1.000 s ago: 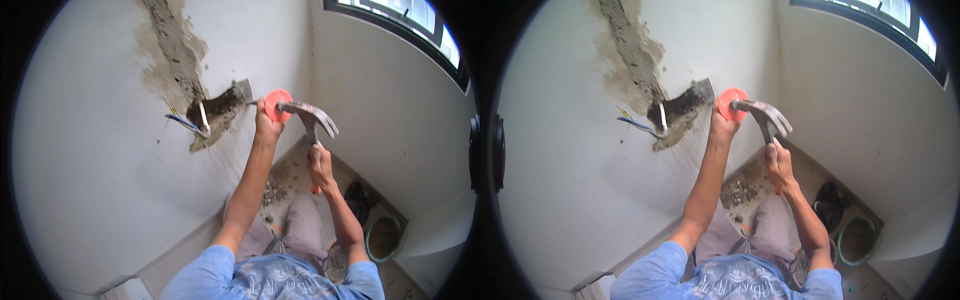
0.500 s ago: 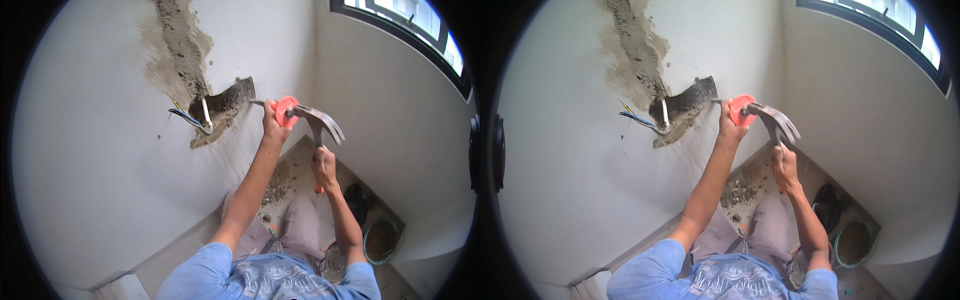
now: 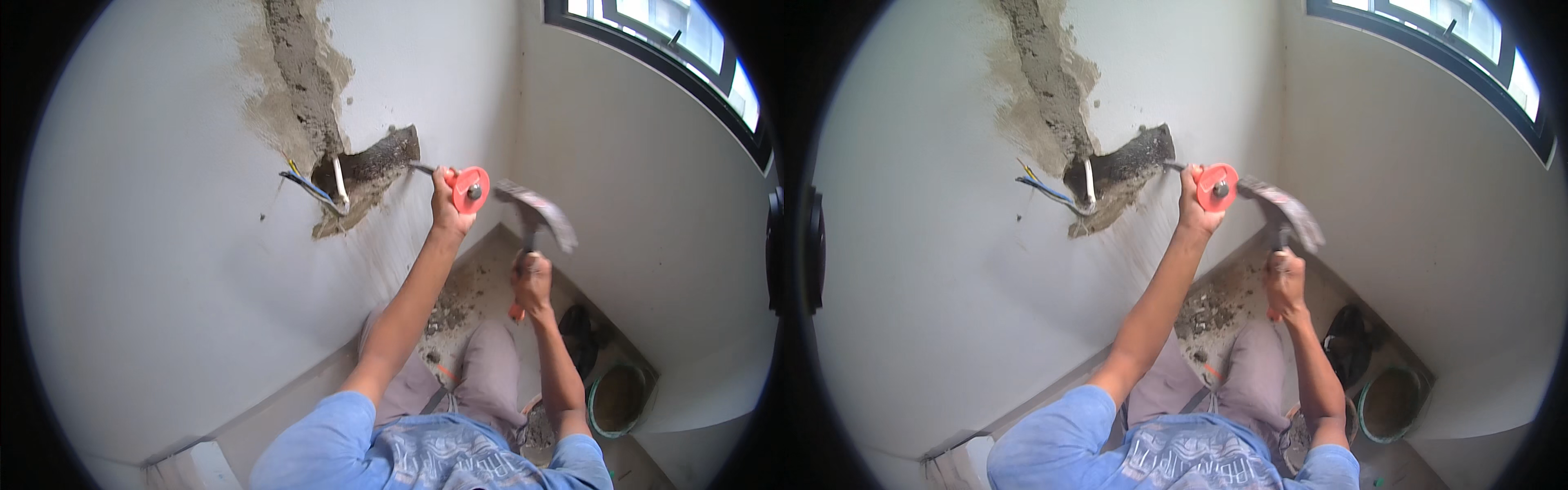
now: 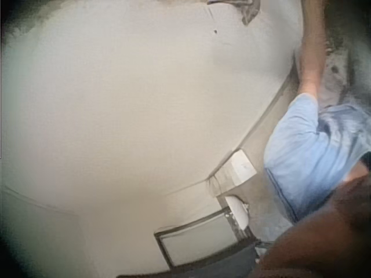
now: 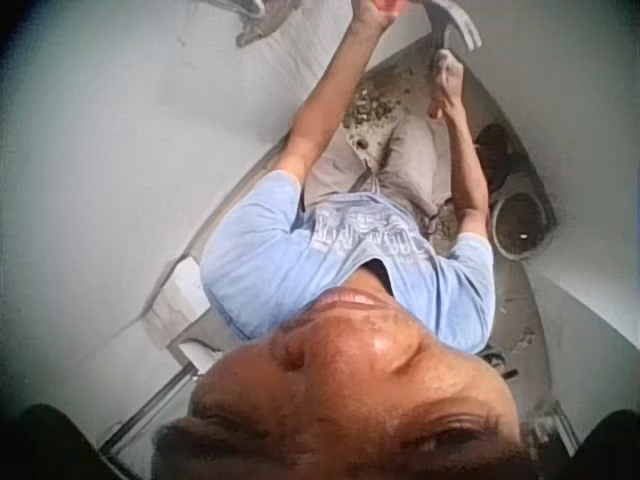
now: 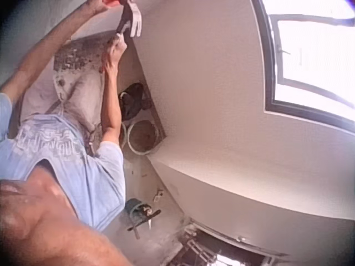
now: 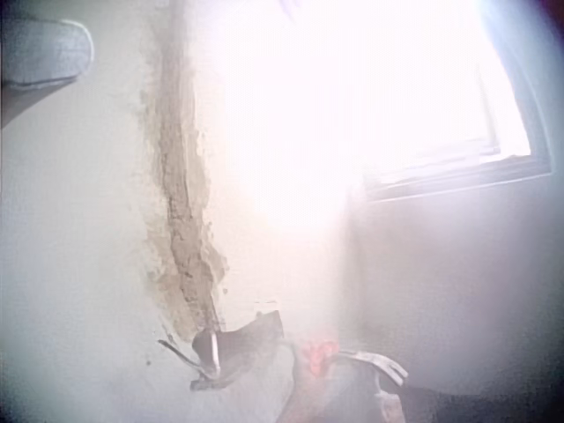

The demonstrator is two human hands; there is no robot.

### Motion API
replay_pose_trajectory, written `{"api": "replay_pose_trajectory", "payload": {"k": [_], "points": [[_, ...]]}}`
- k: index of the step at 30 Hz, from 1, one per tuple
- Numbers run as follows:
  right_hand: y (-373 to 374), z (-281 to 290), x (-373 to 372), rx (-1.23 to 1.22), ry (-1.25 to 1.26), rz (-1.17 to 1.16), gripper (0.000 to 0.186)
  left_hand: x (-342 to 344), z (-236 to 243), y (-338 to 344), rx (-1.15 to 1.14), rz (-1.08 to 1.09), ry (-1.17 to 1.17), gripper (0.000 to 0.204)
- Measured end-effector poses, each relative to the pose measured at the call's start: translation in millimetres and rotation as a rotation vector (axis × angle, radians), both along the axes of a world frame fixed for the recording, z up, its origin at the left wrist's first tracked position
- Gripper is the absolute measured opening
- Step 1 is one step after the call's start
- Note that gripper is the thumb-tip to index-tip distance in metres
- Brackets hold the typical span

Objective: The person places an electrical box into a hole in a wall and uses a tape measure to check the alignment. They apply mortar around the box using a trowel and use a hammer and chisel to chip away at the wall to widen the hole.

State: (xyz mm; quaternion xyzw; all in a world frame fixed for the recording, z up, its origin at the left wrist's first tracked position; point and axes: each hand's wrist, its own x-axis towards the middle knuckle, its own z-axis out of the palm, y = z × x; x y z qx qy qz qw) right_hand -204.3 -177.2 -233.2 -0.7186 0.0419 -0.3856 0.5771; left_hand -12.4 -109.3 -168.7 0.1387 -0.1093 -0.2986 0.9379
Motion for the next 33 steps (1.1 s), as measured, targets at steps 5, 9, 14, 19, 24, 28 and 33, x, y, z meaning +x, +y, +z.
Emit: {"api": "replay_pose_trajectory", "payload": {"k": [5,9,14,19,24,28,33], "points": [[24,92,-53,0.114,-0.867,0.220,0.065,0,6,14,-0.001,-0.056,0.044,0.016],[16,20,18,0.042,-0.634,0.009,0.063,2,2,-2,-0.070,-0.113,-0.034,0.015],[14,-4,-10,0.037,-0.064,-0.071,0.066,4,-1,7,-0.028,-0.016,0.051,0.015],[29,64,-31,0.239,-1.047,0.175,0.074,4,3,8,-0.052,-0.059,-0.025,0.016],[12,-45,24,0.118,0.107,-0.106,0.063,1,-9,1,0.053,-0.048,0.007,0.018],[24,-64,-36,0.227,0.234,-0.024,0.067,15,-15,32,0.007,0.251,-0.086,0.026],[73,-113,-100,0.521,0.325,0.043,0.068,-5,-6,55,0.039,-0.036,-0.051,0.021]]}}
